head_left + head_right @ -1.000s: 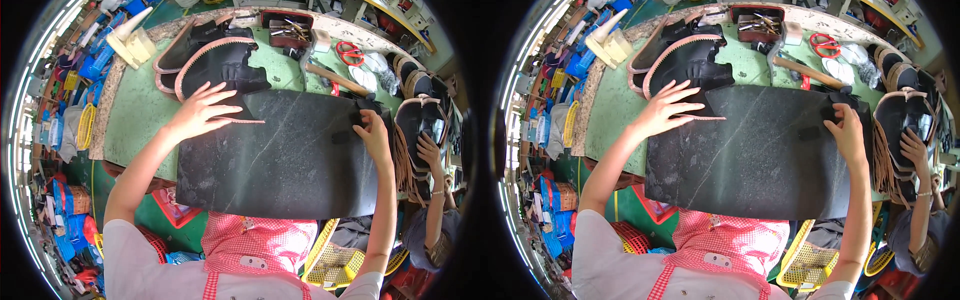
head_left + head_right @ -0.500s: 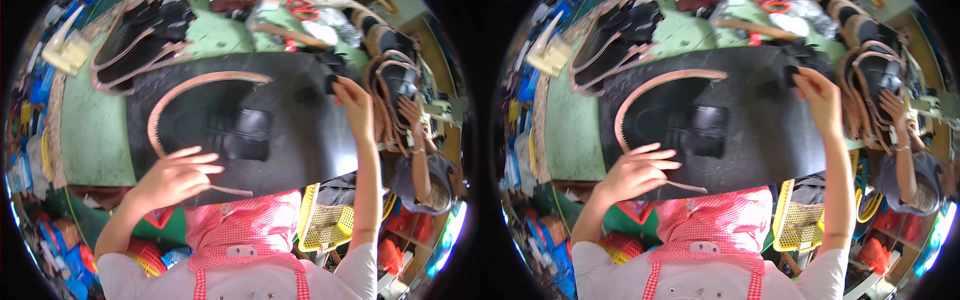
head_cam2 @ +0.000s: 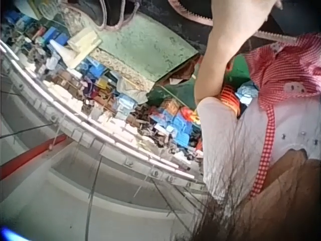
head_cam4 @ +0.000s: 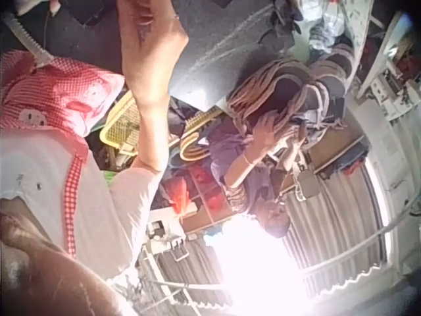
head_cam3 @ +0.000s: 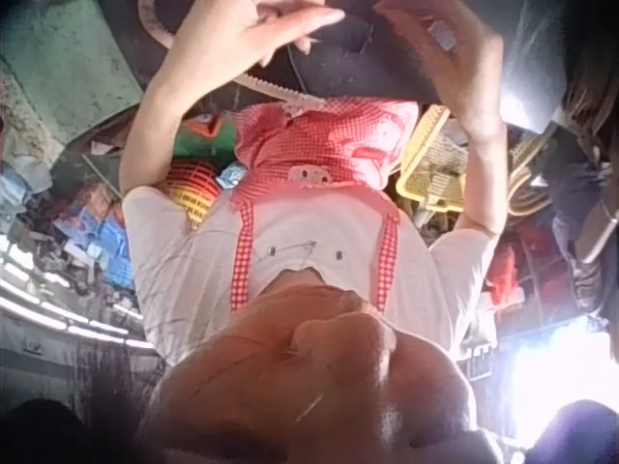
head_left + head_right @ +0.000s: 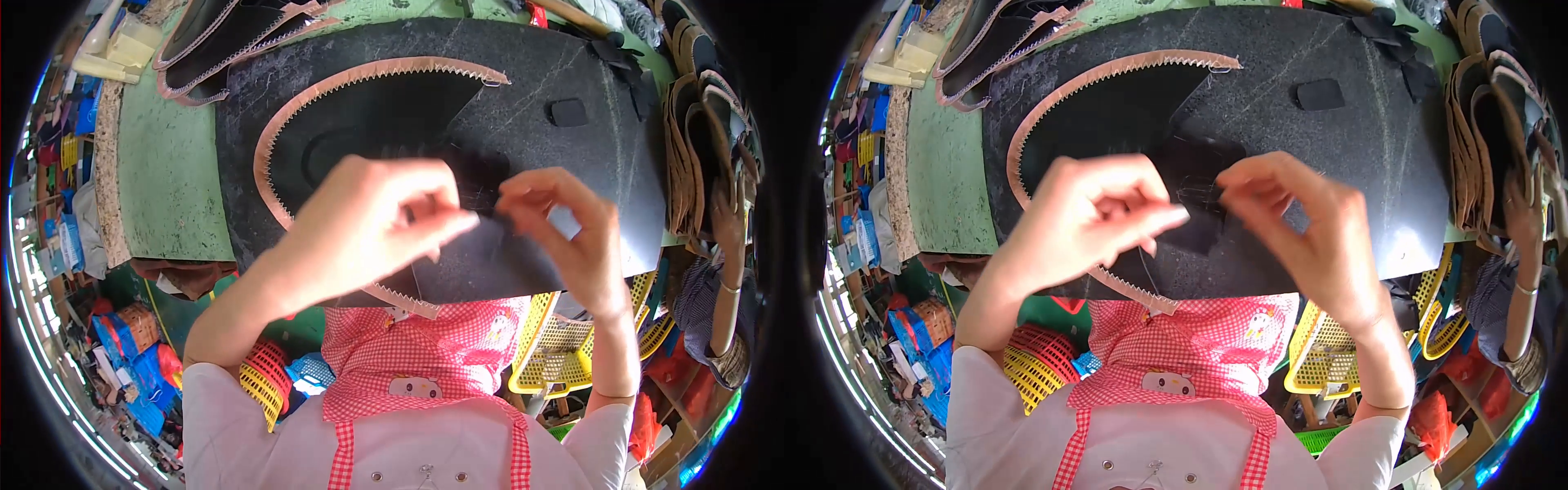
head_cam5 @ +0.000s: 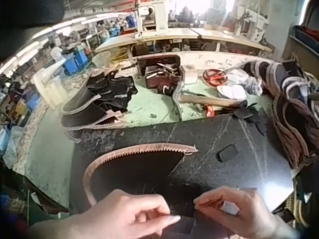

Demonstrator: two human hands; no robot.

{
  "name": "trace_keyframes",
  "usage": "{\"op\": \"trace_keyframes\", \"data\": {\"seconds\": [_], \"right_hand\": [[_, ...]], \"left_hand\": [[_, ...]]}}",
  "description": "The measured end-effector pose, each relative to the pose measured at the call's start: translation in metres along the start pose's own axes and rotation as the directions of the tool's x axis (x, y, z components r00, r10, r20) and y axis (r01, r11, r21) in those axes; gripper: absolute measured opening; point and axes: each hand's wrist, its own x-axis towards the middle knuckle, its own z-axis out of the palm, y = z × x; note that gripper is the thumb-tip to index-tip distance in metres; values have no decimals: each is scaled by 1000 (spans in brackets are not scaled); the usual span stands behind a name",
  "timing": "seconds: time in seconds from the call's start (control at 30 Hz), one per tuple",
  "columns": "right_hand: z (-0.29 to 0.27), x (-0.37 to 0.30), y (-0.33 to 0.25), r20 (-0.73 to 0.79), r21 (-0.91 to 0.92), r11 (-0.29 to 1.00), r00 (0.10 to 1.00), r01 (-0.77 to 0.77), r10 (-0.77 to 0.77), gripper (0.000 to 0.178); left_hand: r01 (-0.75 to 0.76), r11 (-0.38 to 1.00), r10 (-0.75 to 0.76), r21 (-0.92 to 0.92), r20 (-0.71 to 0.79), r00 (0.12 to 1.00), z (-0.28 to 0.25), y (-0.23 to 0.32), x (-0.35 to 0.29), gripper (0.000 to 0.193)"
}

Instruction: Attaching small reinforcement tabs to shoe upper components at a factory workbench.

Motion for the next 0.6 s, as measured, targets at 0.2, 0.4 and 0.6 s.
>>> {"op": "trace_keyframes", "data": {"seconds": [0.2, 0.4, 0.6], "right_hand": [[0, 14, 33, -62, -432, 868, 952, 246, -301, 22], [3, 14, 42, -79, -476, 839, 938, 263, -339, 27], [4, 14, 44, -92, -475, 840, 934, 264, -345, 27]], "left_hand": [[105, 993, -102, 56, -55, 993, 2, -2, 22, 14], [164, 986, -162, 30, -53, 985, 9, -15, 32, 13], [185, 981, -180, 57, -83, 980, 14, -13, 32, 11]]}}
